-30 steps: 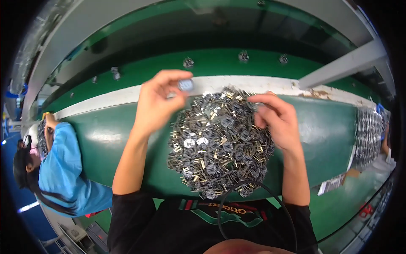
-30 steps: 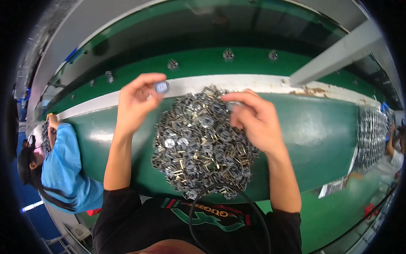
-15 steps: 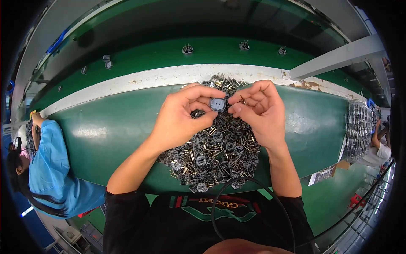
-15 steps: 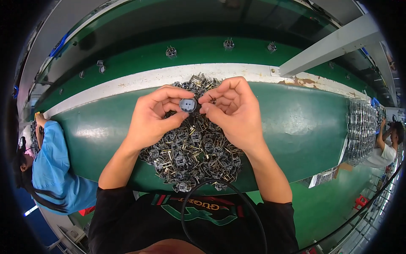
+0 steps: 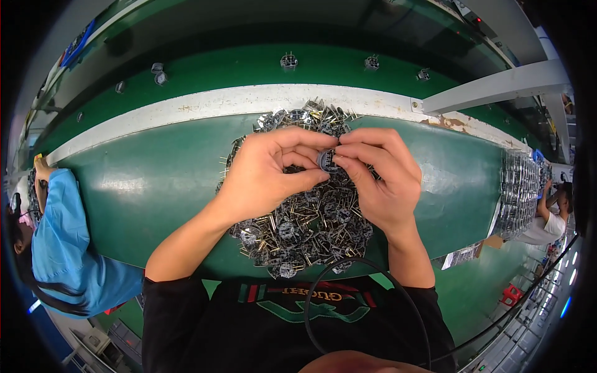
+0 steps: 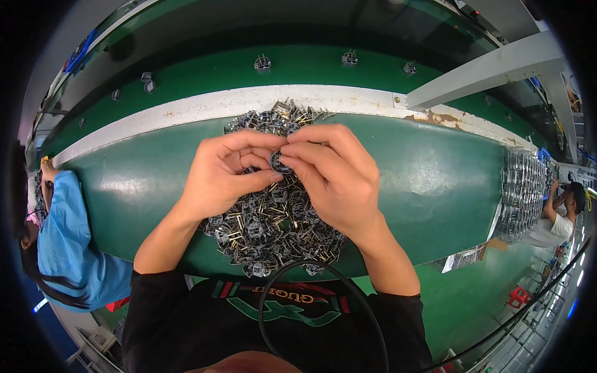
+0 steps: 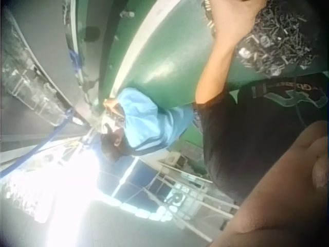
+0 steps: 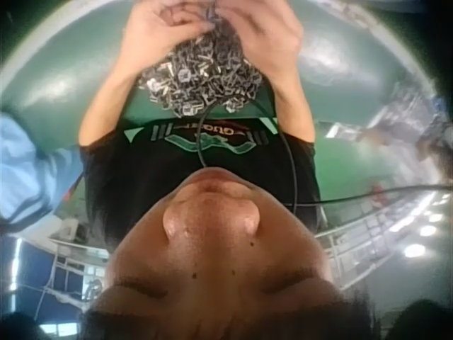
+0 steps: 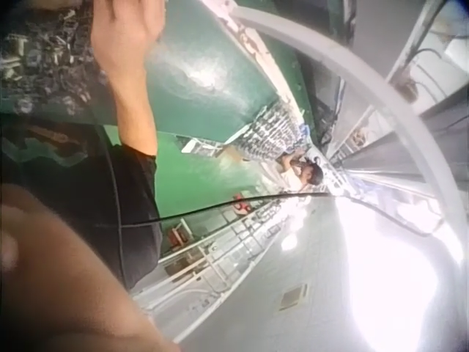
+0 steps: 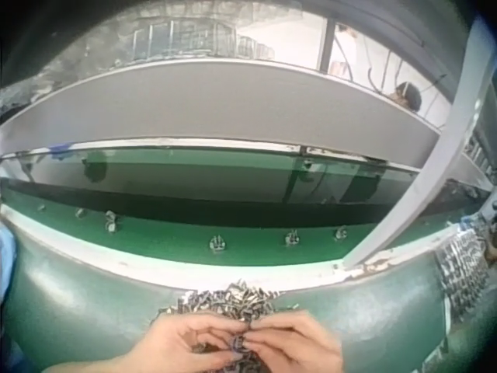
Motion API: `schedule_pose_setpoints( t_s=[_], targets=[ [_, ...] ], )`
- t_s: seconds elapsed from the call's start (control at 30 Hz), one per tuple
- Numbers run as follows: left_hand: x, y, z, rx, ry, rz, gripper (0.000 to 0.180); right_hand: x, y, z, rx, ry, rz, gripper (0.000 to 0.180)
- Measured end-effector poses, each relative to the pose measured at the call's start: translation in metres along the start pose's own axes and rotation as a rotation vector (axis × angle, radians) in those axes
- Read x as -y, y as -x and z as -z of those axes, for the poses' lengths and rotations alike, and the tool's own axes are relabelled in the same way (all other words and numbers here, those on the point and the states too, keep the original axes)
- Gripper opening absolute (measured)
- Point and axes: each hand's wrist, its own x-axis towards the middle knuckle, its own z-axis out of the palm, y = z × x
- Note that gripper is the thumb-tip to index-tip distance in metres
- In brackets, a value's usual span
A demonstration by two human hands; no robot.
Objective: The person assembles small electronic components by hand, inserting pins into circular bases on an assembly line.
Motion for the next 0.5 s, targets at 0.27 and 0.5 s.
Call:
schedule_pose_setpoints(
  t_s=[0.27, 0.5],
  targets=[
    [-0.001, 0.003, -0.006, -0.046, -0.079, -0.058, 0.042, 0.001, 0.008, -0.010, -0.029, 0.059, 0.010, 0.021],
    [0.002, -0.004, 0.016, -0.103, -0.059, 0.002, 0.026, -0.006, 0.008, -0.007, 0.031, -0.001, 0.023, 0.028]
  ],
)
